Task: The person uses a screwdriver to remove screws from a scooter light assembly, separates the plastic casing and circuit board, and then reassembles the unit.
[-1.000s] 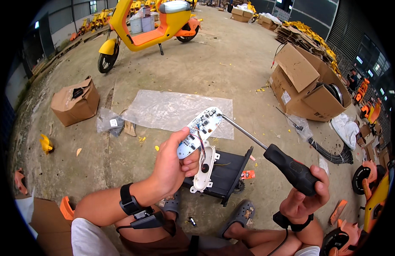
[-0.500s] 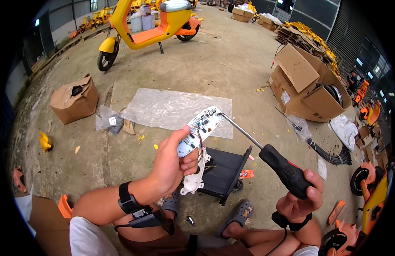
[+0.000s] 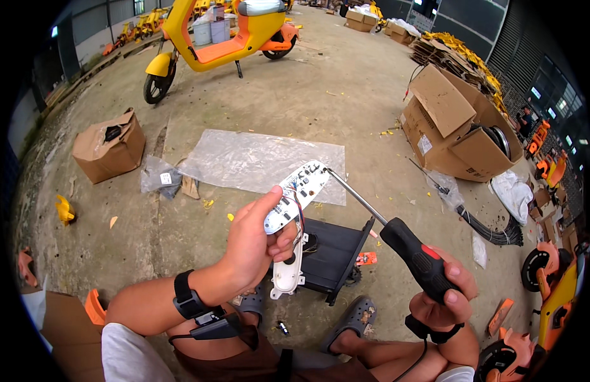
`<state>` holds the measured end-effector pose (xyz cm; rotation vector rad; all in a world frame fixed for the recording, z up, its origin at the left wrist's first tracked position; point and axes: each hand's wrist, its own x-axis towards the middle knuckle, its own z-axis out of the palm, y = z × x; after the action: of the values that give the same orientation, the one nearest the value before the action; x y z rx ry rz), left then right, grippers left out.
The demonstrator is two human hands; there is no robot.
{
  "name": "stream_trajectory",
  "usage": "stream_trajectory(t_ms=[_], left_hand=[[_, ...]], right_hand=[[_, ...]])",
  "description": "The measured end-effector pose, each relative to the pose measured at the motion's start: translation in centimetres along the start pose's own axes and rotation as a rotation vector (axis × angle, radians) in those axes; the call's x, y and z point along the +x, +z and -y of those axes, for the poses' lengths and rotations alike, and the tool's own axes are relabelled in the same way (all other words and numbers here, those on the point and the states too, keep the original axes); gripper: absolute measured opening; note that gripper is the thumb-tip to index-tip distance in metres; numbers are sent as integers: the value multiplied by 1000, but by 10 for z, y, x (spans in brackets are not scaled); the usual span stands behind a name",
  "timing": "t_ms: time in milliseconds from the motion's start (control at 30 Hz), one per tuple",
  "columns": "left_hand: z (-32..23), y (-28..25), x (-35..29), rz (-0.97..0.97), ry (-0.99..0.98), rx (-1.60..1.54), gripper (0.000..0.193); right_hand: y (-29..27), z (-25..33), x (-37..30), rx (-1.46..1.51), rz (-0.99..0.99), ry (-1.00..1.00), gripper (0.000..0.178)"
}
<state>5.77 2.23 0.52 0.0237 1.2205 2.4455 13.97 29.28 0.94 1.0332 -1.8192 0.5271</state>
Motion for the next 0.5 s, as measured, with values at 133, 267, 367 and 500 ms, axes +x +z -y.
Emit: stream_trajectory(t_ms=[133, 267, 367, 500], left_hand=[[1, -1, 1, 14, -3, 6, 39], [-1, -1, 0, -3, -7, 50, 36], [-2, 2, -1, -24, -8, 54, 37], [-1, 1, 0, -26, -13, 57, 36]], right_hand=[[0, 0, 0, 13, 17, 1, 33], [3, 1, 0, 17, 17, -1, 33], [3, 1, 0, 21, 24, 0, 34], [2, 1, 0, 12, 28, 0, 35]])
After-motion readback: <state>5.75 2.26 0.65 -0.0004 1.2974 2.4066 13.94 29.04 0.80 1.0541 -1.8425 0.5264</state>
